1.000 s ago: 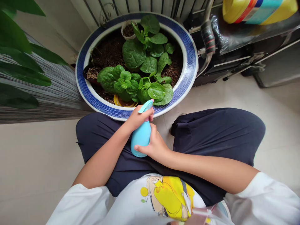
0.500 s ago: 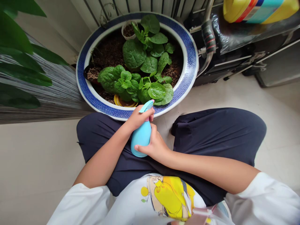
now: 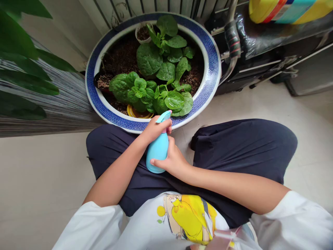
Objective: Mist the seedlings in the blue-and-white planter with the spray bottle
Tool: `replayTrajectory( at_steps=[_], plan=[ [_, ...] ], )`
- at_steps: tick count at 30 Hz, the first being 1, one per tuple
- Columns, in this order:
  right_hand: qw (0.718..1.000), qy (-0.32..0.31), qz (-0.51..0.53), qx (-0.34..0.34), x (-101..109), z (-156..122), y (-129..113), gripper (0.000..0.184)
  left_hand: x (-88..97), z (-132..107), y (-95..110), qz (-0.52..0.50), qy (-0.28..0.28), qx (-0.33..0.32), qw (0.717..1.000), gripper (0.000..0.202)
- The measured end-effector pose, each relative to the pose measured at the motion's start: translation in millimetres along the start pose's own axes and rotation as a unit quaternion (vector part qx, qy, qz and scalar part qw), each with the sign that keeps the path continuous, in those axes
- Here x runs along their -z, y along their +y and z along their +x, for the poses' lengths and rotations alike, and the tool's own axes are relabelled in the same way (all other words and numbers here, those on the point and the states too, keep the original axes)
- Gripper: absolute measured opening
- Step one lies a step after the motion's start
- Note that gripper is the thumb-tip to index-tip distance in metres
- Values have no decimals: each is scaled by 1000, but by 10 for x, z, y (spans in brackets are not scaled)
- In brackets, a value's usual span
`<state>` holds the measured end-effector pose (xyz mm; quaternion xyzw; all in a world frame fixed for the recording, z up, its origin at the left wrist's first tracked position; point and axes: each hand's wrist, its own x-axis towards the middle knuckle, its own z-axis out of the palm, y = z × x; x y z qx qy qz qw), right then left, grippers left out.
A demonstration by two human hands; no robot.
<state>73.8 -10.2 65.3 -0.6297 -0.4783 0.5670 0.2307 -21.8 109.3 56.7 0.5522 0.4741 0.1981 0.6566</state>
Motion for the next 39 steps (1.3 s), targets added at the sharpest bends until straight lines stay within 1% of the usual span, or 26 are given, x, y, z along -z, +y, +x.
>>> replayTrajectory(
  at_steps=[3, 9, 16, 19, 21, 24, 27, 29, 31, 34, 36, 38, 39],
  plan=[
    [1000, 1, -2, 0, 2, 1, 6, 87, -6, -15, 18, -8, 0, -1, 1000, 15],
    [999, 7, -19, 28, 25, 37, 29, 84, 9, -51, 78, 15, 28, 10, 999, 20],
    [999, 1, -32, 39, 58, 84, 29, 83, 25, -48, 70, 21, 45, 3, 999, 24],
    [999, 4, -34, 36, 47, 76, 18, 83, -3, -40, 82, 2, 38, -2, 999, 23],
    [999, 23, -38, 32, 36, 78, -18, 82, -8, -35, 105, -36, 39, -8, 999, 22],
    [997, 34, -57, 31, 44, 110, -151, 84, 81, -65, 170, -113, 43, -25, 992, 35],
    [994, 32, -62, 82, 111, 170, -358, 85, 300, -188, 255, -203, 41, -63, 976, 50],
    [992, 27, -30, 122, 189, 210, -490, 82, 453, -318, 281, -232, 13, -100, 967, 63],
    [989, 21, 32, 142, 275, 238, -579, 81, 550, -456, 252, -229, -19, -135, 964, 81],
    [978, 38, 103, 178, 350, 248, -595, 82, 548, -617, 95, -182, -78, -125, 972, 101],
    [972, 51, 121, 197, 330, 244, -514, 79, 485, -681, -46, -150, -106, -90, 979, 117],
    [973, 39, 141, 179, 260, 246, -368, 72, 418, -729, -182, -144, -117, -46, 982, 122],
    [974, 28, 155, 160, 217, 253, -279, 69, 391, -752, -243, -141, -116, -28, 983, 120]
  ],
)
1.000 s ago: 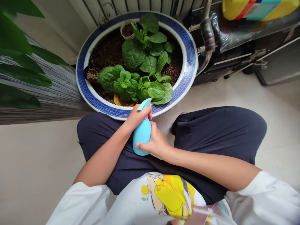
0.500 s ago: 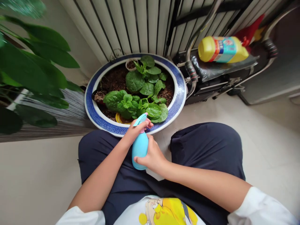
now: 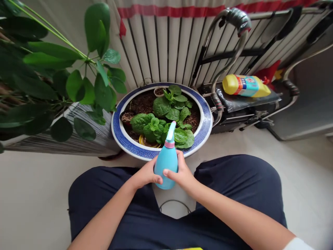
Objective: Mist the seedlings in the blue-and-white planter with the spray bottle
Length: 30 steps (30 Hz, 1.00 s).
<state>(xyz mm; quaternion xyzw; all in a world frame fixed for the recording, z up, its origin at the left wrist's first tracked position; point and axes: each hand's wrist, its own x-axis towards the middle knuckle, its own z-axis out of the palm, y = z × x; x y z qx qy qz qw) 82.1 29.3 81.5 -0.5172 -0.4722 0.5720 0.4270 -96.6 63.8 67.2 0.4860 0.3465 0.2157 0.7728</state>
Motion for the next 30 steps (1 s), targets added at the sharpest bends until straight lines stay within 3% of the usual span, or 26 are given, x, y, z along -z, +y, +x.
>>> replayTrajectory(
  at_steps=[3, 6, 8, 10, 13, 16, 19, 22, 26, 30],
  plan=[
    [998, 13, 23, -62, 11, -47, 260, 64, -39, -72, -173, 24, 17, 20, 999, 111],
    [996, 73, 18, -51, 142, -46, 359, 72, -110, -150, -324, 97, 33, 12, 995, 105],
    [996, 76, 2, -40, 259, -47, 345, 76, -180, -205, -411, 159, 38, 17, 986, 100],
    [999, 27, 5, -33, 341, -73, 329, 80, -251, -260, -484, 200, 32, 38, 979, 91],
    [1000, -8, -6, -13, 346, -151, 375, 65, -322, -315, -578, 227, 10, 72, 971, 83],
    [999, 32, -31, -5, 272, -201, 465, 48, -379, -290, -687, 240, 1, 89, 967, 79],
    [996, 72, -45, -10, 213, -178, 499, 43, -516, -190, -808, 205, 28, 96, 974, 80],
    [996, 83, -40, -5, 199, -114, 463, 45, -741, -78, -879, 121, 110, 102, 981, 82],
    [995, 85, -45, -24, 264, -2, 380, 41, -984, 51, -848, 39, 135, 104, 985, 79],
    [989, 76, -123, -27, 423, 129, 302, 36, -1069, 202, -756, -7, 154, 95, 983, 79]
  ],
)
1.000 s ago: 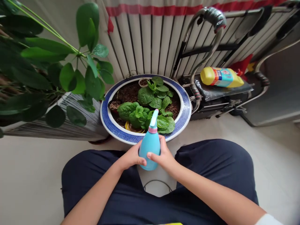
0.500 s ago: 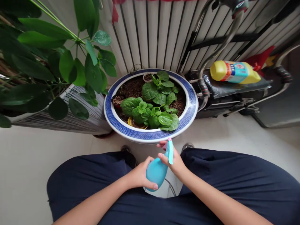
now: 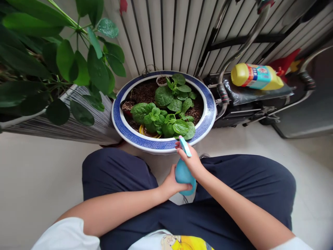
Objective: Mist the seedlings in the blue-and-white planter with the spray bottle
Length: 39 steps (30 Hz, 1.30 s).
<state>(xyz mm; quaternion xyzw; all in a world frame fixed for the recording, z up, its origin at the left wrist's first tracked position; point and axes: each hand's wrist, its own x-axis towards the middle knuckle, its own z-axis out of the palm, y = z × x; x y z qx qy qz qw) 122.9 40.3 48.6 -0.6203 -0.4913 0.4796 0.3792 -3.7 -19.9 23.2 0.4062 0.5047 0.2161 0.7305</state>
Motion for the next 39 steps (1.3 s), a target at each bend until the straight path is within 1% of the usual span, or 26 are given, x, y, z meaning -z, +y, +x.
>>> replayTrajectory(
  at_steps=[2, 6, 12, 15, 18, 21, 30, 36, 39],
  plan=[
    [1000, 3, -20, 7, 84, 63, -17, 34, -40, 54, 59, -12, 2, 0, 1000, 79],
    [1000, 11, -22, 10, 200, 107, -38, 31, -107, 105, 125, -39, -6, 16, 999, 81],
    [999, 22, -27, 17, 252, 50, 0, 29, -169, 86, 103, -41, -8, 33, 999, 85],
    [1000, 21, -9, 21, 274, 37, 48, 28, -187, 88, 110, -36, -13, 46, 998, 89],
    [1000, 19, 16, 13, 300, 29, 96, 26, -210, 96, 112, -38, -13, 62, 997, 89],
    [999, 19, 24, 16, 330, 21, 120, 25, -246, 113, 91, -41, -10, 68, 997, 88],
    [999, 45, -18, 22, 460, 6, 71, 28, -389, 276, 12, -26, -9, 69, 997, 92],
    [996, 40, -50, 54, 473, -53, 124, 27, -397, 296, -76, -2, -3, 48, 999, 98],
    [995, 39, -68, 61, 453, -75, 92, 26, -393, 303, -104, -1, 13, 37, 999, 98]
  ],
)
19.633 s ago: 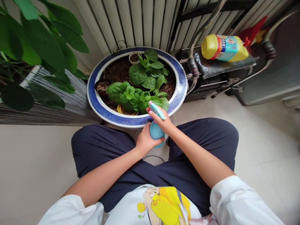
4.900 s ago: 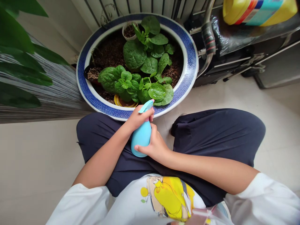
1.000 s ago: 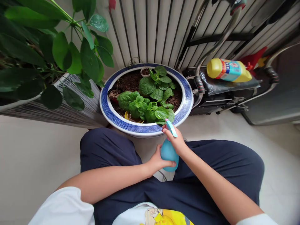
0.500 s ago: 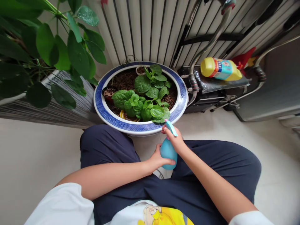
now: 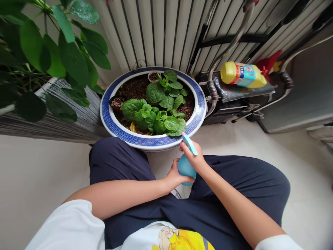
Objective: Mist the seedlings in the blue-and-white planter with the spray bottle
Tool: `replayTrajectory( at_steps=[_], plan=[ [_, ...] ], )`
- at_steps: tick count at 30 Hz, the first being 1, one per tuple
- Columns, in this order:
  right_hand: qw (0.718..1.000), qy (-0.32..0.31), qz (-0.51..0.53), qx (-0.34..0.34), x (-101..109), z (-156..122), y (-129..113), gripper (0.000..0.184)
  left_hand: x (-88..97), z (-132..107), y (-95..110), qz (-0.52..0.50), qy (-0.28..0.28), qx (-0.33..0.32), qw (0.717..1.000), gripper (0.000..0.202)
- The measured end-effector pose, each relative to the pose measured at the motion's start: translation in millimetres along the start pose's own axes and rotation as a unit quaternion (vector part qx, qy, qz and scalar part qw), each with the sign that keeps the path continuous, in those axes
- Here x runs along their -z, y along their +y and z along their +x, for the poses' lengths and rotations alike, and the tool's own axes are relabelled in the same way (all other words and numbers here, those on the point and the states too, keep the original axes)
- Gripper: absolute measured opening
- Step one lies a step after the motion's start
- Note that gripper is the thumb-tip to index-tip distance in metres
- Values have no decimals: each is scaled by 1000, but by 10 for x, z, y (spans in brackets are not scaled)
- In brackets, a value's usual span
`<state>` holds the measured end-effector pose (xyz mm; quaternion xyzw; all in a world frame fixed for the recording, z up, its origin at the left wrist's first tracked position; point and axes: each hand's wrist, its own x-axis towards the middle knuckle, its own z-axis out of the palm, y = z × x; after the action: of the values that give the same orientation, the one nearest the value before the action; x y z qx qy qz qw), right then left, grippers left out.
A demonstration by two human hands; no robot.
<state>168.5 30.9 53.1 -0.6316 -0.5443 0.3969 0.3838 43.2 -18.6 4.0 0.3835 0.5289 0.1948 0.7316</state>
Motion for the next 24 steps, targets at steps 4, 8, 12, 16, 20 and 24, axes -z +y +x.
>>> replayTrajectory(
  at_steps=[4, 8, 12, 16, 20, 24],
  plan=[
    [999, -9, -37, 28, -5, -14, -131, 24, 40, 20, -39, 12, -5, -45, 999, 95],
    [995, -27, -73, 59, -9, 1, -224, 21, 92, 23, -52, 43, -17, -92, 995, 92],
    [991, -63, -38, 107, -31, 69, -193, 20, 95, 15, -12, 47, -10, -98, 994, 89],
    [989, -78, -22, 126, -59, 107, -167, 29, 81, -8, 1, 40, -15, -91, 995, 85],
    [988, -95, -43, 110, -55, 57, -260, 19, 71, -78, -18, 47, -45, -66, 996, 83],
    [993, -49, -62, 84, -16, -16, -291, 22, 83, -125, -9, 63, -63, -56, 995, 84]
  ],
)
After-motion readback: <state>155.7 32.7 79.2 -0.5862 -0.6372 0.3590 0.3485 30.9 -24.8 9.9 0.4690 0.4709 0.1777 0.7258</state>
